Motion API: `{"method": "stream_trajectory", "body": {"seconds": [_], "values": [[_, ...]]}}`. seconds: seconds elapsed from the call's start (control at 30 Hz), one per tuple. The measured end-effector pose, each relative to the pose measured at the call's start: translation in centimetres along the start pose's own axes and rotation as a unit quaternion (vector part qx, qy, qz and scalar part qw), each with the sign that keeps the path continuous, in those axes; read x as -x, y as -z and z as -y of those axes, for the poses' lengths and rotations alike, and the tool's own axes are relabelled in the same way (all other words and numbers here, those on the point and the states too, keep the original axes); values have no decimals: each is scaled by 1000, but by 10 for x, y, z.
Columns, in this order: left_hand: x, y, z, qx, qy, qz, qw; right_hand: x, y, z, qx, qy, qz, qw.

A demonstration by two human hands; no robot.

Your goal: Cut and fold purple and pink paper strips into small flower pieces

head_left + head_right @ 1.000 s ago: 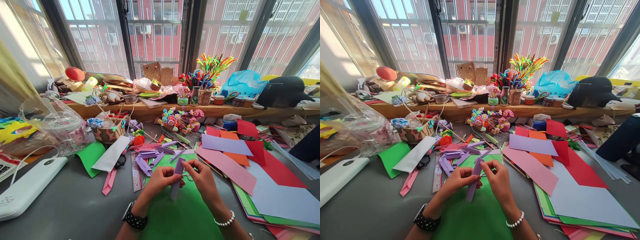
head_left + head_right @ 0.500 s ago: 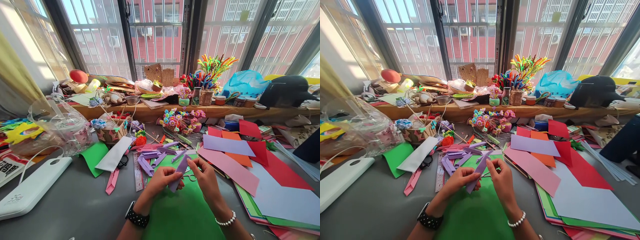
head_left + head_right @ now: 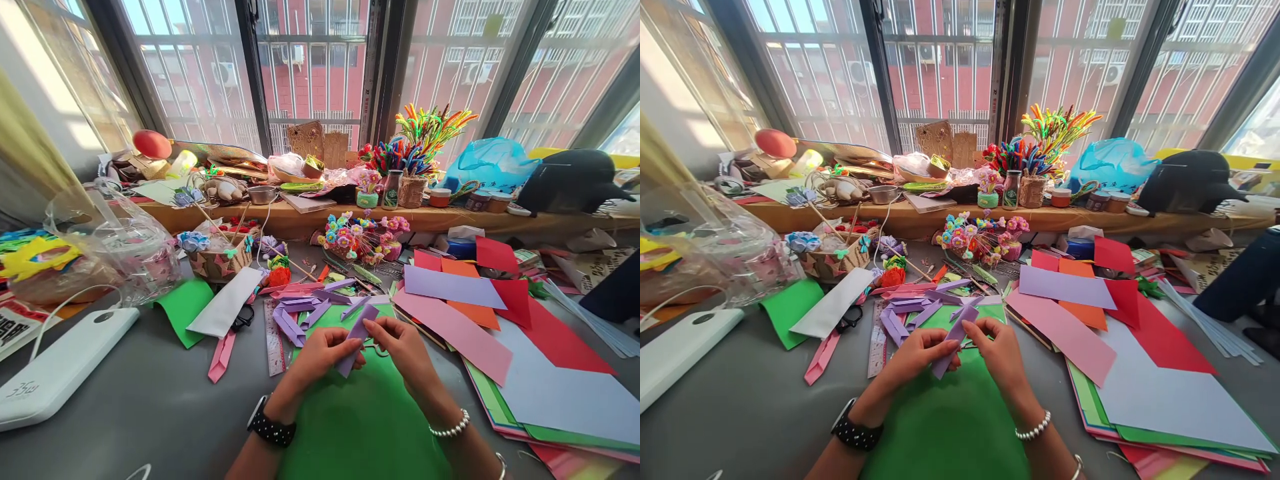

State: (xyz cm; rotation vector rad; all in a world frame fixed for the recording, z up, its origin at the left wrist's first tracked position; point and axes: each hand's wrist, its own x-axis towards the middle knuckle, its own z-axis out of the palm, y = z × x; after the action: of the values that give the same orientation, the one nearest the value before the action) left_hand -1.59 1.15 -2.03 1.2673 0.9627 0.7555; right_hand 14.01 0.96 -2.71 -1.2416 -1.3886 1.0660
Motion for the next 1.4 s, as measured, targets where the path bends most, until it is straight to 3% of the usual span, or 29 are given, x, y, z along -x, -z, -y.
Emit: {"method": "stream_trajectory", "body": {"seconds": [0.17,0.33,0.47,0.7,0.8,0.93,1.1,1.4], "values": [[-2,-1,1,-7,-1,5,1000,3,-2,5,47,35,-34,998],[-3,-5,2,-109,-137,-113,978,7,-7,5,193,134,-92,968],[-2,-10,4,-206,-199,-143,948,10,-13,3,277,193,-101,936],[-2,-16,6,-159,-174,-118,965,13,-16,6,267,217,-81,935],[-2,-15,3,-98,-130,-87,983,10,-13,7,223,202,-78,951],[-1,-12,1,-5,-79,-47,996,5,-6,10,105,120,-93,983],[-2,-10,3,34,-63,-14,997,2,-2,10,-32,37,-11,999],[-3,-11,5,33,-55,-34,997,3,-3,9,-34,33,-40,998]]}}
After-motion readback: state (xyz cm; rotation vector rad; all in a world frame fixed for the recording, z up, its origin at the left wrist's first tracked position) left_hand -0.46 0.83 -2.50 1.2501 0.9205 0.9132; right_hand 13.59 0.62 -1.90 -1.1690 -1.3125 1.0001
